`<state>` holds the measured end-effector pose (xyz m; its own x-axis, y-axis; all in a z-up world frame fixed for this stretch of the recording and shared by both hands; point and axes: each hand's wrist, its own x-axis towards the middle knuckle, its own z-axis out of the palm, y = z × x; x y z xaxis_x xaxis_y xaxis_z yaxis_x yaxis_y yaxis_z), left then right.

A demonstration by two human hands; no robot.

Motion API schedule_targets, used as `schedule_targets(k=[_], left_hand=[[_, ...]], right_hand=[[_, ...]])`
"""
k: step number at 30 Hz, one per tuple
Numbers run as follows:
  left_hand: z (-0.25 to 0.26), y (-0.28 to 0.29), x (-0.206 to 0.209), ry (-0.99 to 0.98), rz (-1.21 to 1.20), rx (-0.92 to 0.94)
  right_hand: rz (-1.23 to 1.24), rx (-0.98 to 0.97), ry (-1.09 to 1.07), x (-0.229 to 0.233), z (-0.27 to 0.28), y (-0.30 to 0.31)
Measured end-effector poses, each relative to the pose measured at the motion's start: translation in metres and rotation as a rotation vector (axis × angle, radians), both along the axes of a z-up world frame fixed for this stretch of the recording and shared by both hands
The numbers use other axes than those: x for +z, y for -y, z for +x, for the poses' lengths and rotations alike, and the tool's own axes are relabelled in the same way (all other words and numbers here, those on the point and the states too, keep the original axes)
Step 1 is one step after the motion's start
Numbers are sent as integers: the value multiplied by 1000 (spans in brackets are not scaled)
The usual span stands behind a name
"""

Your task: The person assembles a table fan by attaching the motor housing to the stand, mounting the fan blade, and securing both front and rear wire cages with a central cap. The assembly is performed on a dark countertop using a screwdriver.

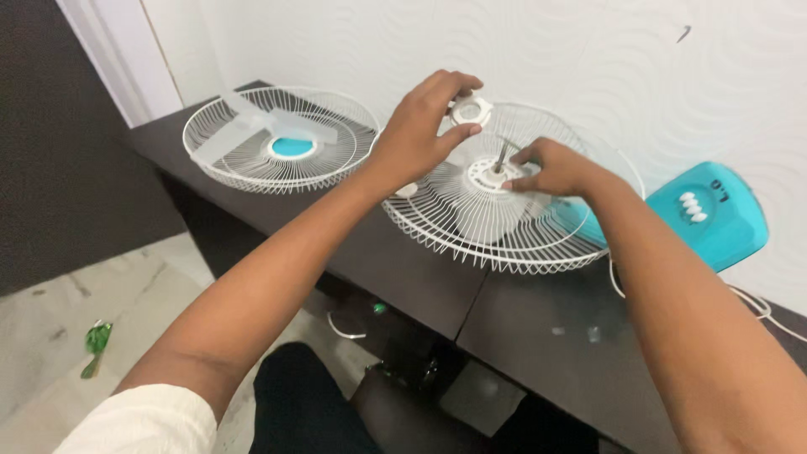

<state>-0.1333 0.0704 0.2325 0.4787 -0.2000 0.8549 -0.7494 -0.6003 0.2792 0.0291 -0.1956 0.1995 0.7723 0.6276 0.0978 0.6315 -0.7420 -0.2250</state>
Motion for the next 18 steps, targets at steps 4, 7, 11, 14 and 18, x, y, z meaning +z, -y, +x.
schedule_targets(k=[4, 7, 11, 14, 18], left_hand=[[50, 14, 17, -95, -33, -98], [83, 19, 14, -202, -33, -89], [112, 26, 2, -328, 37, -182], [122, 26, -7, -392, 96, -239], [119, 22, -22, -446, 81, -257]], right_hand=[[62, -1, -41, 1, -5, 9], [101, -8, -81, 4, -10, 8], [92, -54, -123, 7, -14, 8], [89, -85, -132, 10, -13, 6], [70, -70, -126, 8, -13, 3]])
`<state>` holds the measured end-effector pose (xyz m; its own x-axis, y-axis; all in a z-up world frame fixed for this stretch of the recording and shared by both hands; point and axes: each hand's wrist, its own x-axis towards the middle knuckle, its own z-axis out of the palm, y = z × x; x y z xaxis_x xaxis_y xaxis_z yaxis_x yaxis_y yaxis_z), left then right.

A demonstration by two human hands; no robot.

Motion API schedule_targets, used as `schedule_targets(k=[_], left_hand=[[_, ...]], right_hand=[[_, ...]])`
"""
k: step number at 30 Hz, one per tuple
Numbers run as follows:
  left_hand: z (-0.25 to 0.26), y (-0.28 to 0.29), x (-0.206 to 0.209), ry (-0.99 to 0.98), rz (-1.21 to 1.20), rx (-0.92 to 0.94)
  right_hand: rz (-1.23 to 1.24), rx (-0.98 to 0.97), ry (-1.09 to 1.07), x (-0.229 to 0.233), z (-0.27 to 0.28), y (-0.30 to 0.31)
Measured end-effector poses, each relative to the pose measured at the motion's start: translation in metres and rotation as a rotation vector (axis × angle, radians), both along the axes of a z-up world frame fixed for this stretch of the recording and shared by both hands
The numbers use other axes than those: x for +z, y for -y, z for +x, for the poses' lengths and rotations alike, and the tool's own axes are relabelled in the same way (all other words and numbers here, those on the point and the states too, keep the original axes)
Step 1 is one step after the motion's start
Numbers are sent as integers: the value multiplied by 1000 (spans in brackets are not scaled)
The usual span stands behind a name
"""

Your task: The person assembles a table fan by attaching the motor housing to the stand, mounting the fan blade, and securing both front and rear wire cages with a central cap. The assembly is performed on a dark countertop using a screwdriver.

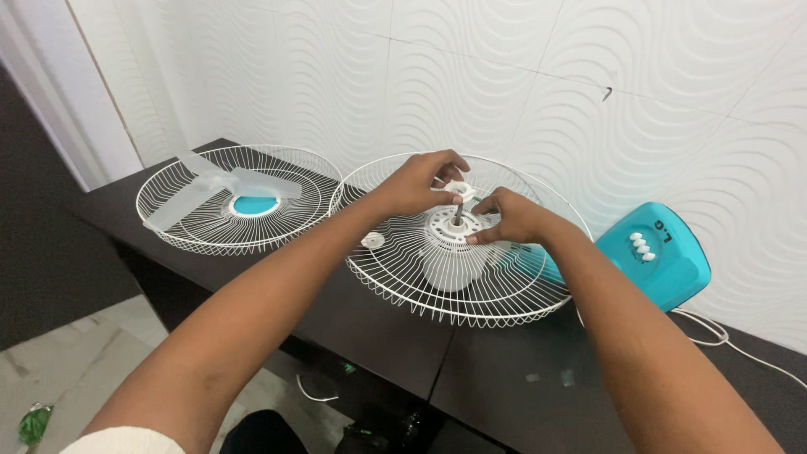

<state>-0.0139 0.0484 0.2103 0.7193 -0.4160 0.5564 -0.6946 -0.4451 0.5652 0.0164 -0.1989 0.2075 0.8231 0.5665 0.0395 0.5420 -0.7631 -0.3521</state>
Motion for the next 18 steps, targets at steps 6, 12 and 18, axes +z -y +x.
schedule_targets(k=[6, 12, 18], left_hand=[[-10, -8, -2, -51, -95, 40], [-22, -18, -2, -66, -76, 127], [-30, -26, -3, -52, -58, 82]], right_hand=[[29, -64, -13, 2, 3, -22], [-67, -73, 150, -9, 2, -46], [-38, -67, 46, 0, 4, -50]])
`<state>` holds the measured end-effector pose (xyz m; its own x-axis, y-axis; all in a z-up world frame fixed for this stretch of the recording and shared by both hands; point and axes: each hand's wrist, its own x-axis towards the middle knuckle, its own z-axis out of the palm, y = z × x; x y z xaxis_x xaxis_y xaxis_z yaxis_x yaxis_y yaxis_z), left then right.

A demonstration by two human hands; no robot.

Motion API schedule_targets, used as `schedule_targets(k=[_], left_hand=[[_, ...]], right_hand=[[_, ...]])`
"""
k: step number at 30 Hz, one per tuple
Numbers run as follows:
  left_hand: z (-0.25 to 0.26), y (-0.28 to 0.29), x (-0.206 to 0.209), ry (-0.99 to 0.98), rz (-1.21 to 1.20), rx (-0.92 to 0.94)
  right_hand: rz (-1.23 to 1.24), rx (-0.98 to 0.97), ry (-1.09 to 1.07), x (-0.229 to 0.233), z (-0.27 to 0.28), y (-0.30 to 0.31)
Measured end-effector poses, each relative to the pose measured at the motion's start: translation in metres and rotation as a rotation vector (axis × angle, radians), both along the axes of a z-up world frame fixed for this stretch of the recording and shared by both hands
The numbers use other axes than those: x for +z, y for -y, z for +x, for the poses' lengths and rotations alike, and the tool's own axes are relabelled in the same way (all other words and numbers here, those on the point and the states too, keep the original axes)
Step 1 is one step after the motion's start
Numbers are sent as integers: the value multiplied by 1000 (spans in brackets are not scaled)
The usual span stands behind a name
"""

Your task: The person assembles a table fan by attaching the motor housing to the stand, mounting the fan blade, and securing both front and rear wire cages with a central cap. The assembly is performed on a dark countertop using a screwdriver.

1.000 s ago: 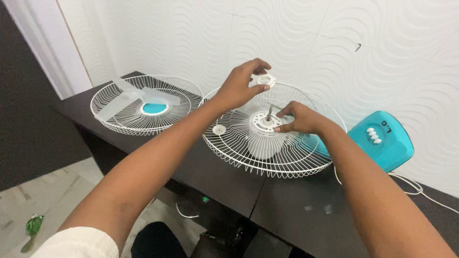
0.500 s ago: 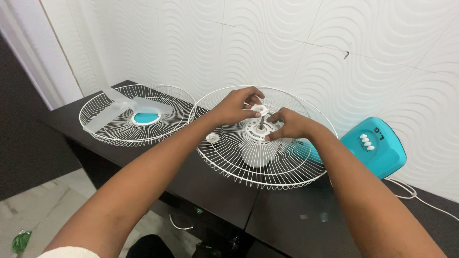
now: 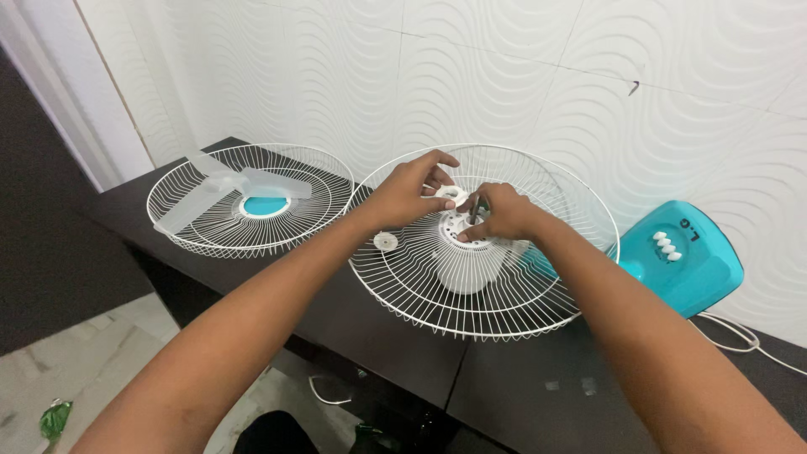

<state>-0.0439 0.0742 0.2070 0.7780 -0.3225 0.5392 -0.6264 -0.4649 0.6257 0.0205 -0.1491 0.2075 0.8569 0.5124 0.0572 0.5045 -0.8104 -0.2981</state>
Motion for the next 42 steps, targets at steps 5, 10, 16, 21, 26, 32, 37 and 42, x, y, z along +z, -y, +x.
schedule_targets(k=[5, 10, 16, 21, 26, 32, 37, 42], left_hand=[[4, 12, 3, 18, -26, -37], [9, 29, 2, 36, -59, -126], [14, 40, -5, 23, 73, -90], [18, 41, -18, -61, 161, -85], [27, 33, -39, 124, 128, -60], [37, 16, -56, -60, 223, 105], [33, 14, -55, -171, 223, 115], [27, 17, -48, -132, 304, 152]], right_hand=[[13, 31, -167, 15, 0, 4], [216, 56, -364, 40, -3, 33], [363, -13, -99, 42, -8, 64], [328, 56, 43, 25, -9, 67], [295, 91, 8, 5, -8, 50], [239, 164, 62, -20, 3, 31], [265, 148, 25, -28, 13, 21], [117, 116, 36, -19, 13, 21]])
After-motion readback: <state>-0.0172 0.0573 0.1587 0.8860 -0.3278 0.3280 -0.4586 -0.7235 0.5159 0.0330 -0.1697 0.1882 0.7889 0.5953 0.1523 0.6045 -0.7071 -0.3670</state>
